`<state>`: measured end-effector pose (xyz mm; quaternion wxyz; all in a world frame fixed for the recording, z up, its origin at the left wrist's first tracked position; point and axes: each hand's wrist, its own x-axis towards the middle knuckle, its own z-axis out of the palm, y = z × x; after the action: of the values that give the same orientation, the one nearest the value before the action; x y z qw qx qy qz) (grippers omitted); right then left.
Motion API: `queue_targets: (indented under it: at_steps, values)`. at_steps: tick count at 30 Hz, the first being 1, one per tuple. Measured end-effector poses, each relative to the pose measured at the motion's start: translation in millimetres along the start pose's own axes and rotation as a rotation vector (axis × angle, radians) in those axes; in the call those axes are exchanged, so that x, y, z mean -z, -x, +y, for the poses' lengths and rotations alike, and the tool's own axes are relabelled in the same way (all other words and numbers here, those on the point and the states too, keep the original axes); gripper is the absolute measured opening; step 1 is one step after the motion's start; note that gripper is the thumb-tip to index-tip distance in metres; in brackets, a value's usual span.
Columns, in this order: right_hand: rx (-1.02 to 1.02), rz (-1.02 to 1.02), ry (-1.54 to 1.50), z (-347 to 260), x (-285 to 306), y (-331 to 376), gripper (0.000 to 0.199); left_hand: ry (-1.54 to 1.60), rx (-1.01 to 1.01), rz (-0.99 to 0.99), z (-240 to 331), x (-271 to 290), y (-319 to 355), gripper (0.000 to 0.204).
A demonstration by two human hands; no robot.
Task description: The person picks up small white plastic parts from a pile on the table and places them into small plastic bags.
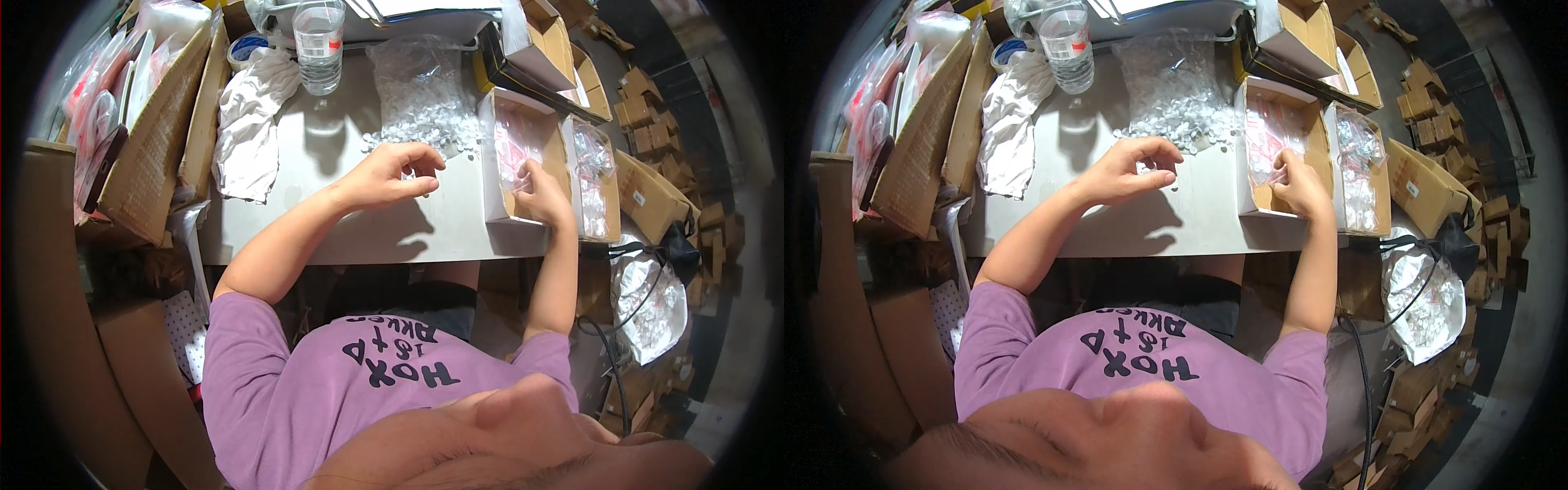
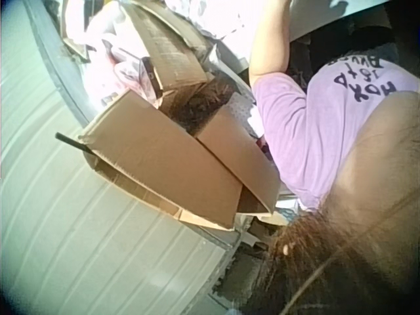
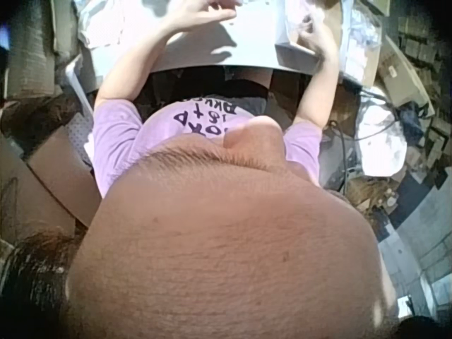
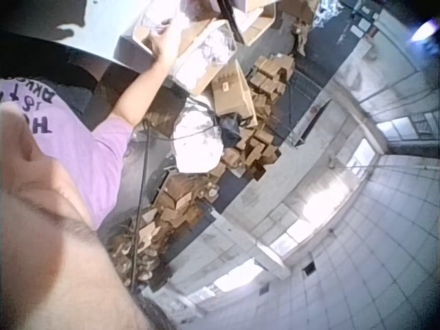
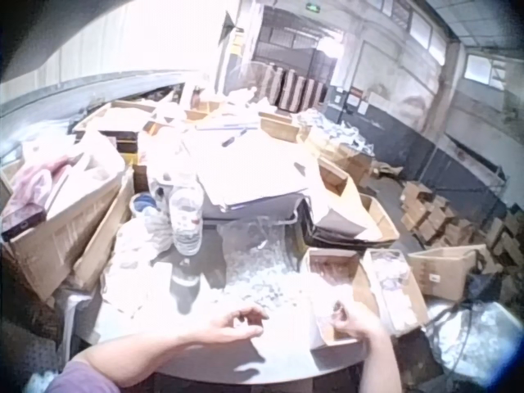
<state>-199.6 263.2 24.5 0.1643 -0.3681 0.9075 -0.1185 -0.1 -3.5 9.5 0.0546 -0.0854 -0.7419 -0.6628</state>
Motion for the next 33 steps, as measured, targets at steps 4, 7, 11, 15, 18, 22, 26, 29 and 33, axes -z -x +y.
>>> queue_targets:
  at_steps: [4,7,11,15,18,22,26,29,33]
  values:
    - [-0.041,0.213,-0.114,-38.2,17.0,13.6,0.029,-0.027,0.007,0.005,-1.6,0.1,1.9,0.026]
    - [0.221,0.328,-0.288,-78.7,22.1,24.8,0.030,-0.116,-0.026,0.020,0.9,-0.3,1.4,0.025]
    - [0.396,0.259,-0.446,-128.7,0.5,27.9,0.038,-0.121,-0.098,0.089,0.4,-6.0,0.6,0.025]
    - [0.451,0.204,-0.567,-148.5,-25.2,14.4,0.039,0.051,-0.085,0.034,-6.0,-2.9,2.0,0.020]
    - [0.363,0.212,-0.613,-149.9,-28.5,9.0,0.033,0.125,-0.039,0.029,-9.6,-1.4,1.4,0.013]
    - [0.302,0.184,-0.369,-134.7,-51.0,1.0,0.020,0.178,-0.020,0.384,-11.3,5.2,-1.0,0.012]
    - [0.322,0.227,-0.440,-139.8,-81.9,-0.4,0.019,0.043,-0.083,0.458,-8.5,9.8,-2.6,0.014]
    - [0.430,0.290,-0.311,-146.8,-86.0,-2.0,0.020,-0.005,-0.068,0.456,-8.6,9.8,-0.1,0.012]
    - [0.456,0.304,-0.286,-140.6,-91.4,-2.6,0.021,-0.009,-0.008,0.534,-4.3,11.1,2.1,0.013]
